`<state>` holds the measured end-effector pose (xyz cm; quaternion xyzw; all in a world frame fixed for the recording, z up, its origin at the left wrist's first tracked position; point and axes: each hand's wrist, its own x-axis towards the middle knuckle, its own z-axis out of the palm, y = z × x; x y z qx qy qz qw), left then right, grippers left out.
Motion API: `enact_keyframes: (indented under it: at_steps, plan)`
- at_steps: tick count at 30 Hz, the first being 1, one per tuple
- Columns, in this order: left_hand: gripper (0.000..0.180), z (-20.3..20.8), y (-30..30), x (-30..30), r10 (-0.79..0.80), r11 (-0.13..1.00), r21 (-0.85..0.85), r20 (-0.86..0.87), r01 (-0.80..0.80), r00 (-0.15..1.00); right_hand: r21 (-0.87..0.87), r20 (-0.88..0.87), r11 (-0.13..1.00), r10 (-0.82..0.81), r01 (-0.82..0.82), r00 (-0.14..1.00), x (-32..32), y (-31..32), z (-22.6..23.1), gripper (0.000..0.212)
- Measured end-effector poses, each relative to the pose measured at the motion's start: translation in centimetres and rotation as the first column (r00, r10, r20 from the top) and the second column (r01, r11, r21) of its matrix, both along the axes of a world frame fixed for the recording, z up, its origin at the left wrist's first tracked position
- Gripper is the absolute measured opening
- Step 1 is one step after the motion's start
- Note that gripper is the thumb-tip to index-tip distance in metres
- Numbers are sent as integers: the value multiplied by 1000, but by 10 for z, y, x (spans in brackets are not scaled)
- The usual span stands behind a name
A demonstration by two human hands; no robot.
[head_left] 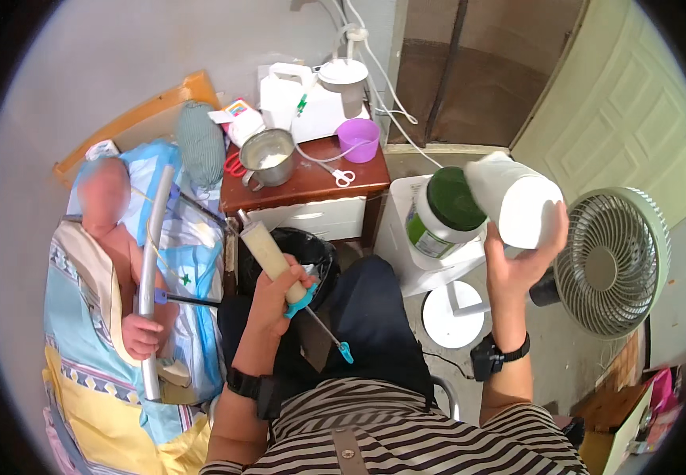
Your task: Administer liquid nutrition to a patient via a nasogastric feeding tube and cleaning the patient's face.
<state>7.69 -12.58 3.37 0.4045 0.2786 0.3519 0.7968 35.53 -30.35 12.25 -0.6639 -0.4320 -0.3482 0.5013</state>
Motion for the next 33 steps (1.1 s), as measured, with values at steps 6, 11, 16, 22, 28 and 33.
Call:
enact_keyframes:
  at_steps: [6, 11, 16, 22, 28, 33]
  plan:
    - [20, 21, 2, -5, 2, 998, 61, -43, 0, 999, 608, -653, 546, 757, -576, 28, -56, 46, -8, 97]
    - [28, 20, 7, -23, 14, 996, 89, -101, -5, 995, 884, -467, 283, 574, -372, -673, -77, 84, -77, 75]
    - [50, 14, 0, -33, -55, 998, 30, -157, 60, 986, 865, -498, 305, 433, -398, -751, -105, 100, -101, 74]
    - [57, 7, -4, -28, -124, 992, -41, -58, 121, 991, 484, -830, 321, 463, -814, -311, -105, 105, -86, 83]
    - [39, 0, -6, -23, -113, 994, -23, -146, 111, 983, -111, -839, 592, 374, -798, 394, -102, 106, -81, 88]
    - [39, 5, -12, -6, -47, 994, 81, -250, 69, 967, -101, -882, 702, 265, -705, 390, -115, 113, -100, 87]
